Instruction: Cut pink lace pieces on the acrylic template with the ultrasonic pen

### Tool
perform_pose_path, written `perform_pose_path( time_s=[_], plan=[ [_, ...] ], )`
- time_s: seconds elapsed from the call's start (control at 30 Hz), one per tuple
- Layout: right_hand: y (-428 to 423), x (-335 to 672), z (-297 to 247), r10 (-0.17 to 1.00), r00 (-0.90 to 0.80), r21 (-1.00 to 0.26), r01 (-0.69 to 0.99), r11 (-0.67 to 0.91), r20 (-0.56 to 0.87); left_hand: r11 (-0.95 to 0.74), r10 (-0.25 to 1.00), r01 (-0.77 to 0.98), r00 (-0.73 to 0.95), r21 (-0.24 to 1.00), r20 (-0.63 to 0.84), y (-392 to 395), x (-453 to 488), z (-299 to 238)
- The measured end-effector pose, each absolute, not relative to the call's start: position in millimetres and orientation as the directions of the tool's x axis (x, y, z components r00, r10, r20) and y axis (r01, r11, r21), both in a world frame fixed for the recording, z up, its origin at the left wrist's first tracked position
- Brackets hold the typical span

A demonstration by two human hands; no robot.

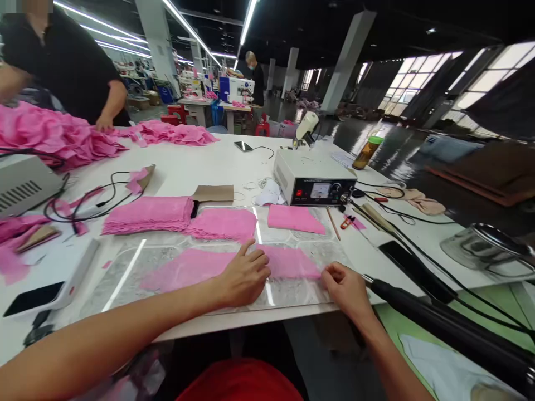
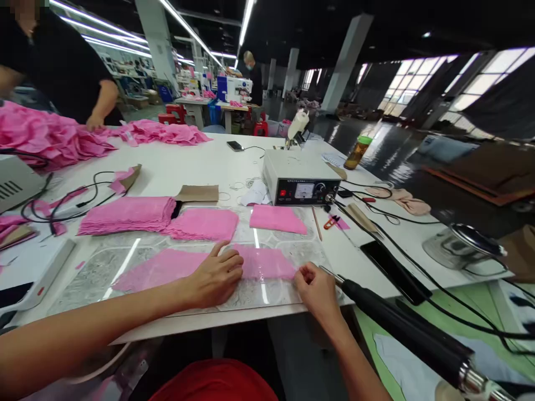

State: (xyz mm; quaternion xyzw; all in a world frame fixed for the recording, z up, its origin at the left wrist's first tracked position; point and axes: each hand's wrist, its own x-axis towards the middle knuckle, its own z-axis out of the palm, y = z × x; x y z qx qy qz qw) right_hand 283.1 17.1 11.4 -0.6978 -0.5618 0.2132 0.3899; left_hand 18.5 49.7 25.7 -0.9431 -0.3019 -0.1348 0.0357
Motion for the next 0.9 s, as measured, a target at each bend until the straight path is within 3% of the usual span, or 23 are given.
perform_pose_path(
  time_s=[0.1, 0.2, 0.47, 0.63, 0.9],
  plan=[
    [5.1, 294.3, 4.6, 0.954, 0.256, -0.677, 0.730, -0.088, 0.153, -0.855, 0.515, 0.516, 0.832, 0.053, 0.207, 44.8, 17.8, 30.7],
    [0.1, 295.7, 6.8, 0.955, 0.239, -0.636, 0.768, -0.074, 0.177, -0.814, 0.579, 0.562, 0.804, 0.147, 0.133, 53.1, 19.5, 40.1],
    [83.5, 269.2, 40.0, 0.926, 0.113, -0.655, 0.738, 0.163, 0.359, -0.600, 0.797, 0.767, 0.597, 0.229, 0.091, 152.5, 55.8, 56.8],
    [145.4, 267.0, 38.1, 0.917, 0.158, -0.676, 0.722, 0.146, 0.367, -0.504, 0.843, 0.808, 0.537, 0.305, -0.032, 212.0, 78.6, 51.9],
    [155.0, 280.0, 12.4, 0.929, 0.180, -0.717, 0.688, 0.116, 0.323, -0.450, 0.829, 0.799, 0.540, 0.399, -0.146, 234.8, 80.3, 38.7]
  ],
)
